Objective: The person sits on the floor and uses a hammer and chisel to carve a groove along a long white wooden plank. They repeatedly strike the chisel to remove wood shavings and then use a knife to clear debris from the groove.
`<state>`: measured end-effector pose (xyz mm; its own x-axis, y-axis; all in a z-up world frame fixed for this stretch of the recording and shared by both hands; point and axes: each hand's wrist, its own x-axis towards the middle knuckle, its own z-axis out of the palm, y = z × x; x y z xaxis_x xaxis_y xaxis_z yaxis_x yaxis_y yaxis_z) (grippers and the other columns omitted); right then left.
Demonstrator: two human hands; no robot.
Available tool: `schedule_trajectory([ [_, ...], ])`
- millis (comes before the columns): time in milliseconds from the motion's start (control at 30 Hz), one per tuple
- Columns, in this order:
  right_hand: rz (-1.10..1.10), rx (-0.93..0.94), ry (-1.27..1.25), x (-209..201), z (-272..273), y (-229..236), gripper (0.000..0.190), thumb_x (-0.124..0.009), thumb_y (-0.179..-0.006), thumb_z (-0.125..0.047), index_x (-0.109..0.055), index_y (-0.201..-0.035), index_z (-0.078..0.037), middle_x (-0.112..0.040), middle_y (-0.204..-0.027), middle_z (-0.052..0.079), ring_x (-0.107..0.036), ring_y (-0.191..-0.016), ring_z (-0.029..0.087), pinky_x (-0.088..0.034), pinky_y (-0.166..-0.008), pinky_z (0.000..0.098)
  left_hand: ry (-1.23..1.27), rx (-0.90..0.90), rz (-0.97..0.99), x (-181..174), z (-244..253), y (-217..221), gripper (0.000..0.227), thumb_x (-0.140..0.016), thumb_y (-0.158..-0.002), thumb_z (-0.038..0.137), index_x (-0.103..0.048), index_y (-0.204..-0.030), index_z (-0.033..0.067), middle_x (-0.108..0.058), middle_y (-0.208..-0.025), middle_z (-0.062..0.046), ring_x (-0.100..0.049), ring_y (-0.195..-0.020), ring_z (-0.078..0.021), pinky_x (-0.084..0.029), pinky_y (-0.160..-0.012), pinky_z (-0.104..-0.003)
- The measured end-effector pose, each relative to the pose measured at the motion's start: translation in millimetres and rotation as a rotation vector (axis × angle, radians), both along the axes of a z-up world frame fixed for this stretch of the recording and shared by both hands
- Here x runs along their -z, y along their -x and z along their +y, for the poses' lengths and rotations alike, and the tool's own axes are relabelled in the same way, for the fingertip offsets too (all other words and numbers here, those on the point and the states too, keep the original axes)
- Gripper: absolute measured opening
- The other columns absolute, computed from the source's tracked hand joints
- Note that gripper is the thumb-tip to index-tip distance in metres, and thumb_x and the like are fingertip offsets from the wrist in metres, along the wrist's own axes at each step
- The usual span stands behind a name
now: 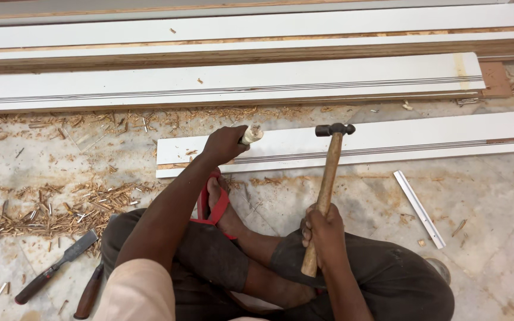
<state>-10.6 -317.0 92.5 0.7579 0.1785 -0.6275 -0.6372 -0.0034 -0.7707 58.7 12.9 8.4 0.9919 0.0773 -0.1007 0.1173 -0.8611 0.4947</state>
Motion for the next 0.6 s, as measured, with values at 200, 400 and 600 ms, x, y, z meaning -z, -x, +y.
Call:
schedule_trajectory([
  [200,0.036,-0.089,0.013,4.6,11.1,7.5,0.014,-0.058,-0.092,-0.015,-0.05,-0.096,-0.005,-0.05,-0.067,0.004,-0.047,-0.047,0.013,-0.041,-0.04,0.0306,0.142,-0.046,-0.049,-2.3,-16.2,8.7,0.035,-0.075,-0.09,0.032,-0.061,-0.116,0.0126,-0.073,-0.089,-0.013,-0.07,-0.087,-0.0378,-0.052,-0.074,-0.051],
  [400,0.112,-0.109,0.023,18.1,21.6,11.7,0.01,-0.059,-0.093,-0.015,-0.051,-0.097,-0.009,-0.046,-0.065,0.004,-0.045,-0.045,0.014,-0.037,-0.038,0.0301,0.323,-0.19,-0.424,59.9,-48.6,21.4,0.042,-0.071,-0.085,0.011,-0.058,-0.124,0.0028,-0.067,-0.111,-0.023,-0.061,-0.107,-0.0435,-0.05,-0.091,-0.052],
  [600,0.149,-0.041,0.095,32.4,19.7,5.1,0.014,-0.055,-0.094,-0.013,-0.054,-0.106,-0.008,-0.046,-0.066,0.004,-0.043,-0.045,0.014,-0.036,-0.039,0.0308,0.315,-0.143,-0.332,61.2,-80.9,24.5,0.032,-0.068,-0.08,0.008,-0.057,-0.11,0.0027,-0.064,-0.101,-0.018,-0.059,-0.098,-0.0405,-0.046,-0.086,-0.055],
])
